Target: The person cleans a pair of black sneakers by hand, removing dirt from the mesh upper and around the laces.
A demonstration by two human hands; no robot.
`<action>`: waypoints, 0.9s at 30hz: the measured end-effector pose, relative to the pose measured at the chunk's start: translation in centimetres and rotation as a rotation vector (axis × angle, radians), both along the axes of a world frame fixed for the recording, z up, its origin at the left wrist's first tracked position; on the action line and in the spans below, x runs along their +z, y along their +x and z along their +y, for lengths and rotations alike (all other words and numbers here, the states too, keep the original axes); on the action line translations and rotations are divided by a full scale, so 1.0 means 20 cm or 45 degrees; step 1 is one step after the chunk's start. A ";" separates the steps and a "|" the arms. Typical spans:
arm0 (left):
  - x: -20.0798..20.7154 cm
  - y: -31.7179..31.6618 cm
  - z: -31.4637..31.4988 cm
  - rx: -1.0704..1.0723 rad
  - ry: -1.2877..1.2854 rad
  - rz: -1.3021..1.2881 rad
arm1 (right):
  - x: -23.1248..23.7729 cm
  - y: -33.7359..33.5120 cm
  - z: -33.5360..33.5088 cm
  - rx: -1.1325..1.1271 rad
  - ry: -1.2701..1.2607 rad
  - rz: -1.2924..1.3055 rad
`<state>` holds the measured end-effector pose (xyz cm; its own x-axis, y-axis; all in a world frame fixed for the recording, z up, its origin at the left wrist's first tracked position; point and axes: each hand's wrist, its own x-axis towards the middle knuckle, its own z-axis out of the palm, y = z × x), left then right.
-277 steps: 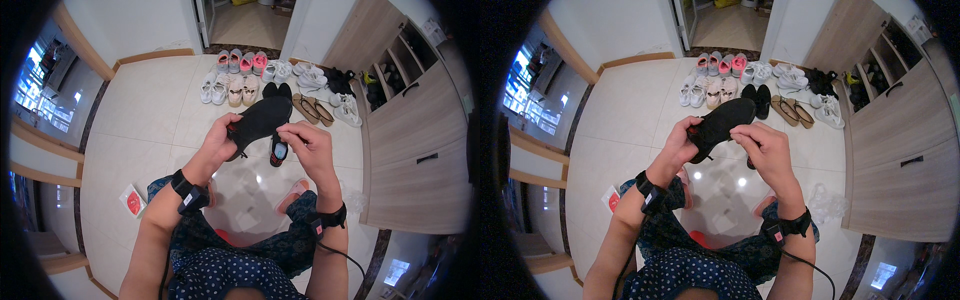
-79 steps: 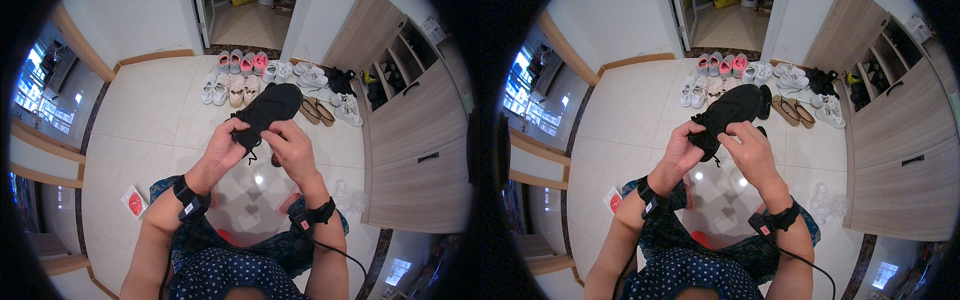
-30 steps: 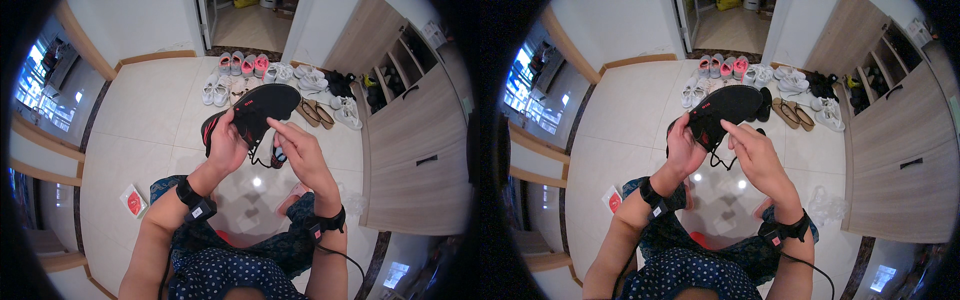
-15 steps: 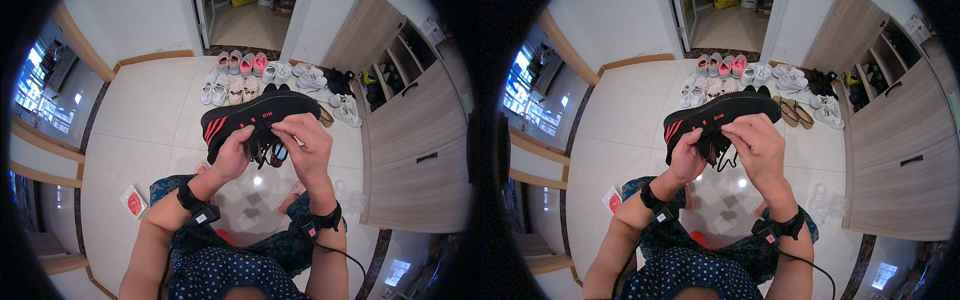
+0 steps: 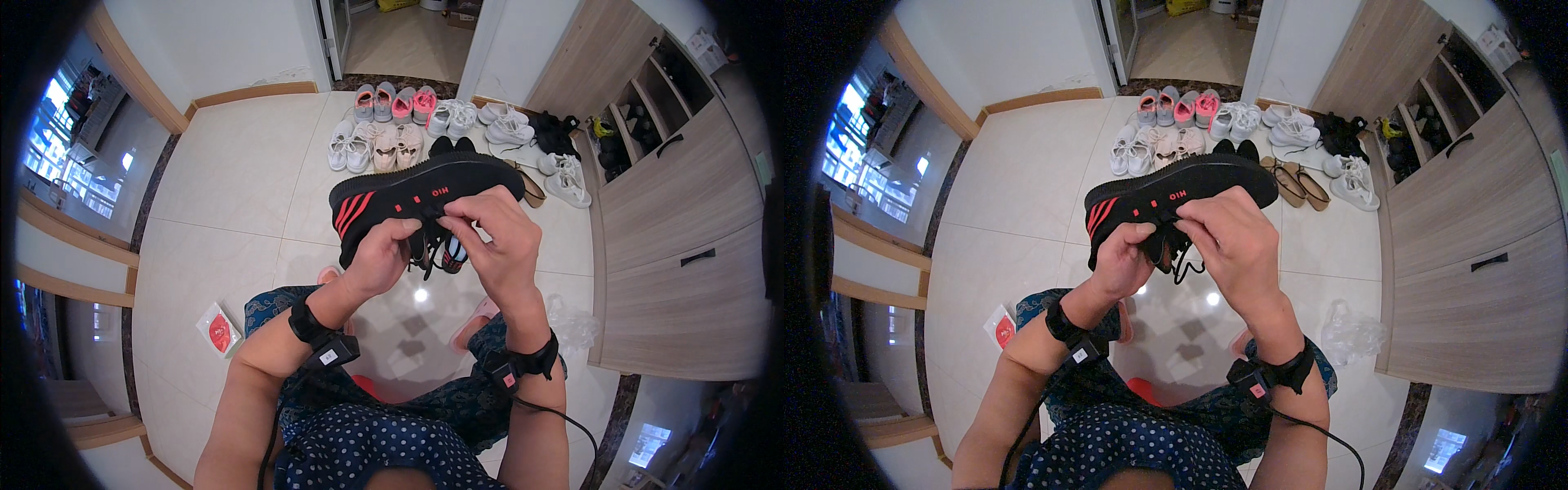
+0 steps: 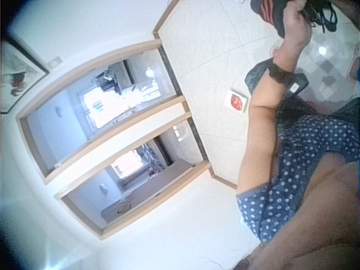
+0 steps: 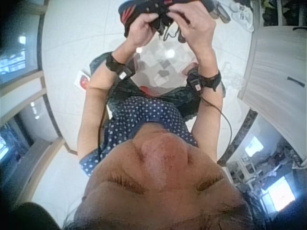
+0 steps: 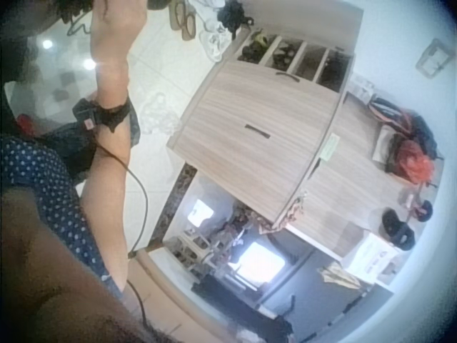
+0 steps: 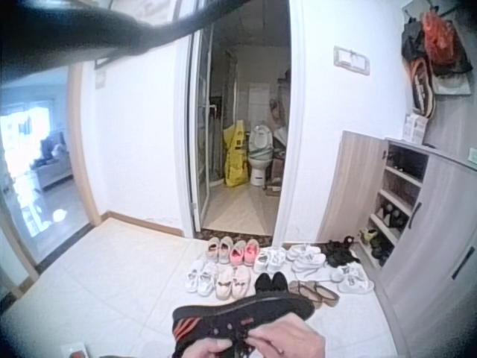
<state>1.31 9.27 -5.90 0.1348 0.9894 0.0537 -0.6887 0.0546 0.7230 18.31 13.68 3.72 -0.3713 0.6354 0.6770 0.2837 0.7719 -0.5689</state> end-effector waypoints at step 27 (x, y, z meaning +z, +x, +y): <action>0.00 0.04 0.02 -0.020 0.067 0.345 | -0.04 0.03 0.03 0.170 0.126 -0.117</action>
<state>2.03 9.60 -5.86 0.1662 0.9840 0.0646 -0.4693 0.0213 0.8828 18.86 14.26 2.84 -0.5110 0.5083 0.6932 0.2227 0.8571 -0.4644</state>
